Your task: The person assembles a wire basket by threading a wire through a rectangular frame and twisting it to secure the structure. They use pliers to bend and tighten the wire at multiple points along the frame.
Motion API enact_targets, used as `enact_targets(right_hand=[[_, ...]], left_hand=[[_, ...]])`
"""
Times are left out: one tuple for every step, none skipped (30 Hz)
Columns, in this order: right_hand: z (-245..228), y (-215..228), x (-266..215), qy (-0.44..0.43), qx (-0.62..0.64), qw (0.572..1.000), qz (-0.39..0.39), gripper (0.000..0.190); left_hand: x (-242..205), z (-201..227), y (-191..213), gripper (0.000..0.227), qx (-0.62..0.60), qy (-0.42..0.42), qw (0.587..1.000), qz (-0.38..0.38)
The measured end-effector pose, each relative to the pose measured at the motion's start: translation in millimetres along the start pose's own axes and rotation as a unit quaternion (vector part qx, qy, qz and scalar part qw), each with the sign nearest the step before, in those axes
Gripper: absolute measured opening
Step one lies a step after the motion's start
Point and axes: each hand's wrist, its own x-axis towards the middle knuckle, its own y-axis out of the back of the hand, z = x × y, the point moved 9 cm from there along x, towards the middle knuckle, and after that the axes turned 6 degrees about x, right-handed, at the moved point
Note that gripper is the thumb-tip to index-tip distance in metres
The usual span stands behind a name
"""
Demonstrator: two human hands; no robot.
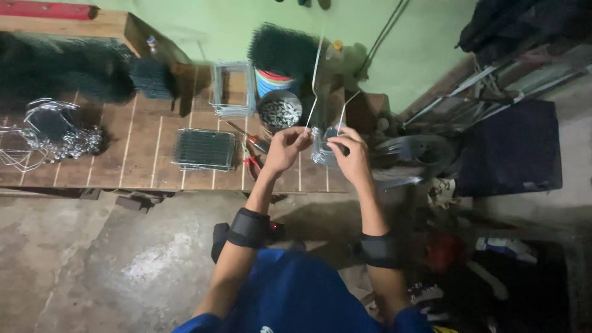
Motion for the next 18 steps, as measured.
enact_targets(right_hand=[[-7.9,-5.8,6.5,0.003,0.0,1.0,-0.001,0.016],[-12.5,-13.8,13.6,-0.012,-0.001,1.0,-0.009,0.016],[-17.6,-24.0,19.6,-0.029,0.0,0.999,-0.017,0.015],[-20.8,-33.0,26.0,-0.027,0.0,0.999,-0.018,0.015],[-26.6,-43.5,32.8,-0.015,0.011,1.0,-0.019,0.015],[-33.2,-54.4,40.0,-0.003,0.021,1.0,-0.02,0.015],[-33.2,-69.1,44.4,0.001,0.024,1.0,-0.02,0.015],[-33.5,-83.5,49.8,0.001,0.032,0.999,-0.015,0.015],[-34.9,-98.7,58.2,0.003,0.039,0.999,-0.009,0.016],[-45.6,-115.3,69.9,0.009,0.042,0.999,-0.01,0.016],[-57.5,-131.0,76.8,0.023,0.042,0.999,-0.018,0.017],[-69.0,-147.4,83.4,0.037,0.042,0.998,-0.026,0.018],[-77.7,-164.2,90.6,0.038,0.042,0.998,-0.028,0.018],[-86.8,-180.5,97.7,0.043,0.06,0.997,-0.027,0.023],[-95.8,-197.1,106.3,0.048,0.079,0.995,-0.024,0.027],[-102.4,-213.3,113.9,0.049,0.079,0.995,-0.024,0.027],[-98.4,-233.1,120.4,-0.009,0.121,0.992,-0.035,0.033],[-94.7,-253.6,125.3,-0.067,0.162,0.983,-0.047,0.038]], left_hand=[[2.8,1.7,8.8,0.029,0.0,-0.003,1.0,0.001],[6.1,4.4,19.6,0.029,0.0,-0.011,1.0,0.009],[7.9,6.5,32.6,0.029,0.002,-0.017,1.0,0.017],[9.1,11.6,43.8,0.029,0.002,-0.019,1.0,0.018],[9.8,18.0,57.3,0.029,0.051,-0.022,0.998,0.025],[10.5,25.2,71.5,0.029,0.101,-0.024,0.994,0.032],[8.4,35.6,84.1,0.029,0.103,-0.027,0.994,0.035],[6.4,45.4,98.7,0.028,0.124,-0.021,0.991,0.043],[6.1,57.4,114.8,0.027,0.145,-0.016,0.988,0.052],[11.2,60.3,138.4,0.027,0.147,-0.02,0.987,0.056],[12.9,61.9,158.9,0.028,0.169,-0.031,0.983,0.06],[14.7,62.7,179.8,0.028,0.19,-0.042,0.979,0.064],[18.1,56.7,203.1,0.028,0.189,-0.042,0.979,0.066],[21.5,49.7,227.6,0.028,0.123,-0.043,0.989,0.071],[26.9,43.8,252.9,0.028,0.058,-0.045,0.995,0.074],[26.9,57.6,272.5,0.028,0.058,-0.046,0.994,0.075],[24.1,71.3,294.5,0.028,0.093,-0.051,0.99,0.091],[20.9,85.0,316.2,0.029,0.128,-0.055,0.985,0.106]])
